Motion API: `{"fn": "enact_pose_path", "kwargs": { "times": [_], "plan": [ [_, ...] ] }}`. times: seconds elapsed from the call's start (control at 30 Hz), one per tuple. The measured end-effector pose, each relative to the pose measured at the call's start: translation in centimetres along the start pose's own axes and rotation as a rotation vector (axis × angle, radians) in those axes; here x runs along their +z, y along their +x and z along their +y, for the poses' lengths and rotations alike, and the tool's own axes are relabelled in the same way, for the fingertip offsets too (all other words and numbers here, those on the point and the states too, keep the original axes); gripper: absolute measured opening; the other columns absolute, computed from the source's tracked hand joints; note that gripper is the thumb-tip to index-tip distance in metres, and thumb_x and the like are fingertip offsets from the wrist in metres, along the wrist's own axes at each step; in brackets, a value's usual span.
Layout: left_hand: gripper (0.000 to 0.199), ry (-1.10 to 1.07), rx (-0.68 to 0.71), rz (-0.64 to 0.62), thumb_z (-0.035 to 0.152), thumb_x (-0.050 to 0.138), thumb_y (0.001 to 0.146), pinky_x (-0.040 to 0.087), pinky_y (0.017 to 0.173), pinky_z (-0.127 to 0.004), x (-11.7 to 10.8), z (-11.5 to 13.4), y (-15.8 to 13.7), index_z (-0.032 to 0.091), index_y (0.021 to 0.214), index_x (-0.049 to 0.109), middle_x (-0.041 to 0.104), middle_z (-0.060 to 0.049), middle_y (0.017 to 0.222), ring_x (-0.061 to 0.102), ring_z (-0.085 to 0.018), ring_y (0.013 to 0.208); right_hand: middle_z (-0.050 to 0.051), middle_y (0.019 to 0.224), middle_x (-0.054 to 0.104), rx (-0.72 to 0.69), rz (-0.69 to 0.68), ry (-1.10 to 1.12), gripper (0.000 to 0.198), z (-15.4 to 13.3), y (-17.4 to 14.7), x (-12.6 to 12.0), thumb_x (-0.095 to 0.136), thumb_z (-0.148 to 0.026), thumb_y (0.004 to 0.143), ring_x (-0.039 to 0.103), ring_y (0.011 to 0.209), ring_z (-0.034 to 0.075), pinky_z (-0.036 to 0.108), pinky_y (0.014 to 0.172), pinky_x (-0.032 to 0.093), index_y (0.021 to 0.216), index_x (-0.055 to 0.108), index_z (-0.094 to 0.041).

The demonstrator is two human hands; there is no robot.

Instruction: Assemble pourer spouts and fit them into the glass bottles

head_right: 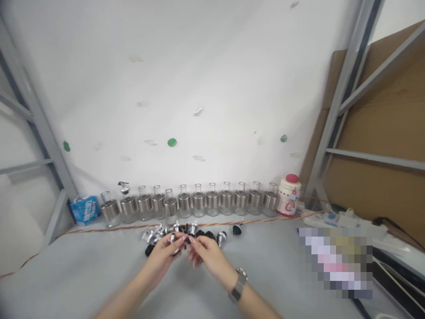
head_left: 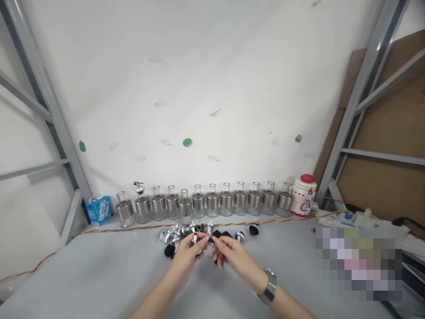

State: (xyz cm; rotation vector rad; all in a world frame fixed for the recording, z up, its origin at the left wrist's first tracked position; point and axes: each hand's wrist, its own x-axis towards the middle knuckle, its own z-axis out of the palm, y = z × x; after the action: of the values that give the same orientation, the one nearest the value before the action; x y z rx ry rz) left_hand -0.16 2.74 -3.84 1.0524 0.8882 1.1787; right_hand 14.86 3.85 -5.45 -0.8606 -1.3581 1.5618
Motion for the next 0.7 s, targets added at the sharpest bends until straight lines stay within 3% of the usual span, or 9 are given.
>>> {"fn": "enact_pose_path", "kwargs": {
  "times": [0.3, 0.53, 0.6, 0.7],
  "plan": [
    [0.026, 0.04, 0.032, -0.001, 0.035, 0.065, 0.067, 0.029, 0.051, -0.018, 0.04, 0.19, 0.11, 0.018, 0.085, 0.06, 0.049, 0.004, 0.061, 0.043, -0.008, 0.058, -0.003, 0.046, 0.053, -0.025, 0.049, 0.101, 0.04, 0.16, 0.11, -0.25, 0.056, -0.054, 0.068, 0.047, 0.039, 0.007, 0.018, 0.037, 0.031, 0.062, 0.05, -0.015],
    [0.026, 0.167, 0.053, -0.007, 0.04, 0.062, 0.068, 0.029, 0.048, -0.018, -0.17, -0.55, 0.56, 0.016, 0.072, 0.054, 0.049, 0.003, 0.059, 0.042, -0.008, 0.053, -0.003, 0.045, 0.051, -0.001, -0.005, 0.033, 0.04, 0.27, 0.12, -0.11, 0.055, -0.054, 0.069, 0.044, 0.037, 0.007, 0.019, 0.037, 0.033, 0.062, 0.051, -0.015],
    [0.028, 0.157, 0.101, 0.018, 0.039, 0.063, 0.068, 0.031, 0.048, -0.018, -0.16, -0.76, 0.53, 0.018, 0.084, 0.053, 0.048, 0.003, 0.067, 0.043, -0.008, 0.055, -0.003, 0.044, 0.05, 0.024, -0.023, 0.074, 0.039, 0.11, -0.06, -0.01, 0.055, -0.053, 0.069, 0.043, 0.036, 0.007, 0.019, 0.036, 0.03, 0.062, 0.05, -0.015],
    [0.05, 0.136, 0.141, 0.013, 0.038, 0.062, 0.069, 0.036, 0.052, -0.02, 0.04, -0.61, 0.05, 0.026, 0.113, 0.041, 0.049, 0.002, 0.082, 0.048, -0.009, 0.061, -0.004, 0.045, 0.048, 0.03, -0.056, 0.173, 0.036, -0.47, -0.57, 0.21, 0.056, -0.05, 0.071, 0.04, 0.037, 0.006, 0.018, 0.036, 0.025, 0.064, 0.05, -0.015]
  ]
}}
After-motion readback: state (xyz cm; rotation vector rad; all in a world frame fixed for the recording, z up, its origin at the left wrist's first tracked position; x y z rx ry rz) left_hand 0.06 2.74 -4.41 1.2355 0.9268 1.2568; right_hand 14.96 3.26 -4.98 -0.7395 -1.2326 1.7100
